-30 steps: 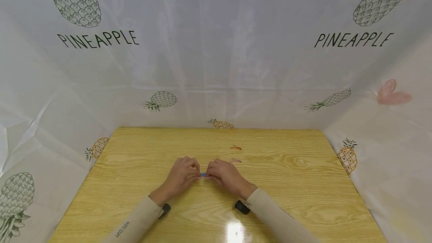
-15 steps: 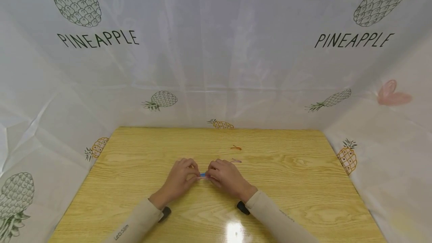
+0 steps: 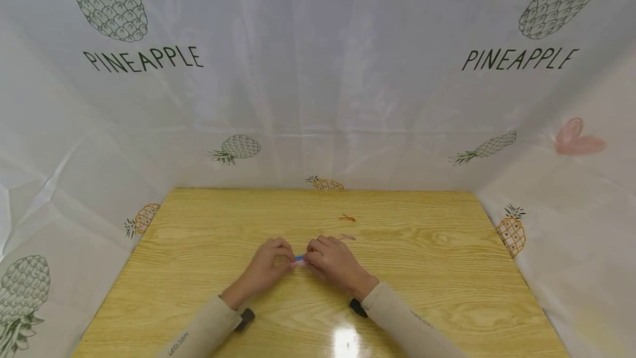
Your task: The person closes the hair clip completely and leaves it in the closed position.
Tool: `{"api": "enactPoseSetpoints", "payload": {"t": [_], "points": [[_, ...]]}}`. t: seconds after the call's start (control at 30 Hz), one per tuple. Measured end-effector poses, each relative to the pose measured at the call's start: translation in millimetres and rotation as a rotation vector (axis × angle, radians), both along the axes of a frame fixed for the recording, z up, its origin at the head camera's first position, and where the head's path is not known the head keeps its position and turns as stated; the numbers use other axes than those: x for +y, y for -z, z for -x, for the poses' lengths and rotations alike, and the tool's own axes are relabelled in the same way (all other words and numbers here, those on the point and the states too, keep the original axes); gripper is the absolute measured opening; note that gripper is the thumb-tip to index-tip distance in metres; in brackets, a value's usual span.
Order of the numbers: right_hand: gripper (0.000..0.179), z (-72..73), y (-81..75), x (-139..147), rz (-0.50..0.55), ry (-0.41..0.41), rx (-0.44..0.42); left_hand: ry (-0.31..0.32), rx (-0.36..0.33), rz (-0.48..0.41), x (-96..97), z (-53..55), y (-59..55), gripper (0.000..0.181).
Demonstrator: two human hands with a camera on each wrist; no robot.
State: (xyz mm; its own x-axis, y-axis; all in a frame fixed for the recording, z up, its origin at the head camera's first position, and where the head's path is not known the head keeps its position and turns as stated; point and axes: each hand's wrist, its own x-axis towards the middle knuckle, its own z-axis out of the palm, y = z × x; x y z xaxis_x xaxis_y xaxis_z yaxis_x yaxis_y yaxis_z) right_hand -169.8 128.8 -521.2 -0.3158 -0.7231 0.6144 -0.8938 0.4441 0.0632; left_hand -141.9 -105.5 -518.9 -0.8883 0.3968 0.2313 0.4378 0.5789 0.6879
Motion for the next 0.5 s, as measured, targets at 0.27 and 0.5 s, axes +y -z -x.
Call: {"api": "enactPoseSetpoints", "payload": {"t": [0.27, 0.5], "points": [[0.021, -5.4, 2.6, -1.3, -0.018, 0.066, -0.073, -0.051, 0.289, 0.247, 4.6, -7.4, 1.6, 0.011], [0.015, -9.9, 3.9, -3.7, -0.007, 0.086, -0.126, -0.054, 0.489, 0.336, 3.9, -9.4, 3.9, 0.015]]}}
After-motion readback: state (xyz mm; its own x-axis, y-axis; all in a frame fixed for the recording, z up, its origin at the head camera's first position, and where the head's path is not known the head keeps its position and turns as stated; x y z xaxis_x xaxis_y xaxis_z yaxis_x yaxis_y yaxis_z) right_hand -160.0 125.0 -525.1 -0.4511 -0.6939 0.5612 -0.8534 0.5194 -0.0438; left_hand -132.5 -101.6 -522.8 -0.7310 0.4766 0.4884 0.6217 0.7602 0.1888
